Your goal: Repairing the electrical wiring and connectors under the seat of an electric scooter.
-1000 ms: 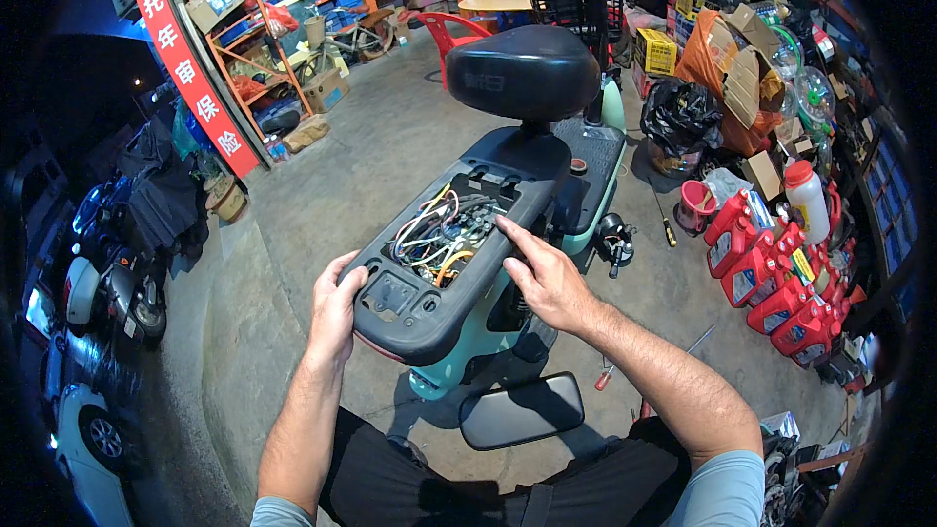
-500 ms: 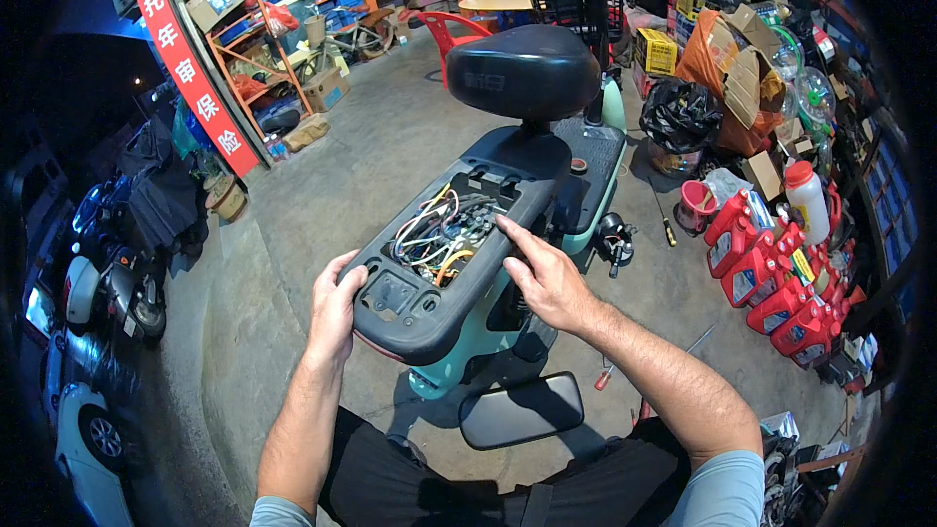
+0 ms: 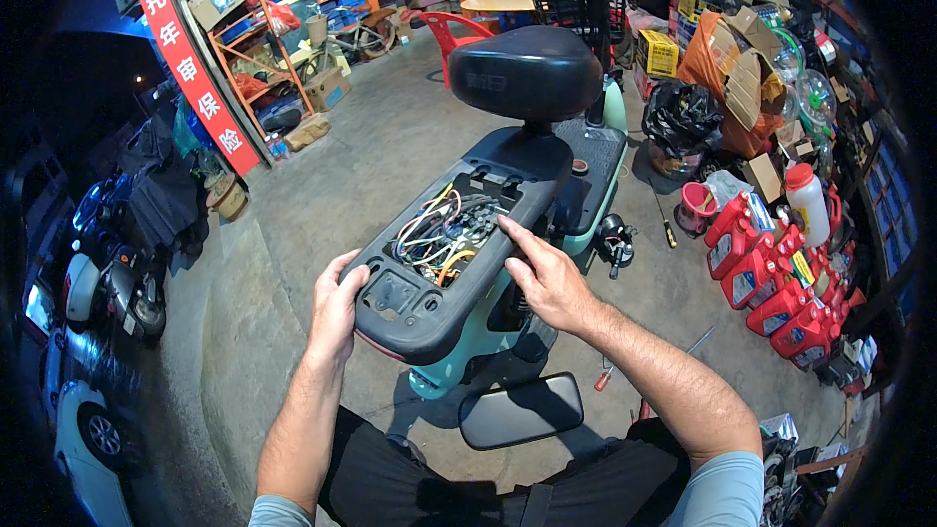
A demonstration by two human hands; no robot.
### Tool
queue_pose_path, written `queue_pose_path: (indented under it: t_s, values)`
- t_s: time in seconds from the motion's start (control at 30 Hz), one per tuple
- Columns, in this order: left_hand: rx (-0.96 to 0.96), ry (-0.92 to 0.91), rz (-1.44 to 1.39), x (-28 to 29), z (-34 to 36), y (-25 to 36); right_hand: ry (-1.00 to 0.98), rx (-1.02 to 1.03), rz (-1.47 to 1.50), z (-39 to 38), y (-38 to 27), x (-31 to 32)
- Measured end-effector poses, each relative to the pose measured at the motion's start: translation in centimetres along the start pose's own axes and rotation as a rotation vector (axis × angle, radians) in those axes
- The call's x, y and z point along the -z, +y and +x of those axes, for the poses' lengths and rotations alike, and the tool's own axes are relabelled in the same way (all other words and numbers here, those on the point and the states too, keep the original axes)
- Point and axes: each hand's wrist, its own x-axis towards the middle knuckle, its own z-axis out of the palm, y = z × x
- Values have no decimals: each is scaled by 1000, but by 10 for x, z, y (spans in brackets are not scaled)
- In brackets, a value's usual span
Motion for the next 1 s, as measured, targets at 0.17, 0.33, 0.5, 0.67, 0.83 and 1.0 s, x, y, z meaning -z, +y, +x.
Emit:
queue_pose_path:
  t_s: [0.17,0.33,0.5,0.67,0.83,1.0]
  values:
    - [3,-7,1,-1,1,-1,-4,-12,-3,0,5,-1]
    - [0,-5,-11,-2,1,-1,52,88,-86,0,13,-4]
    - [-7,0,-3,-1,-1,1,7,-3,8,0,4,-2]
    - [-2,-9,-13,-1,0,-1,16,6,14,0,5,-2]
    - [3,-6,-9,0,1,-2,12,-4,22,0,7,-2]
    - [3,0,-3,-1,0,1,12,0,16,1,6,-2]
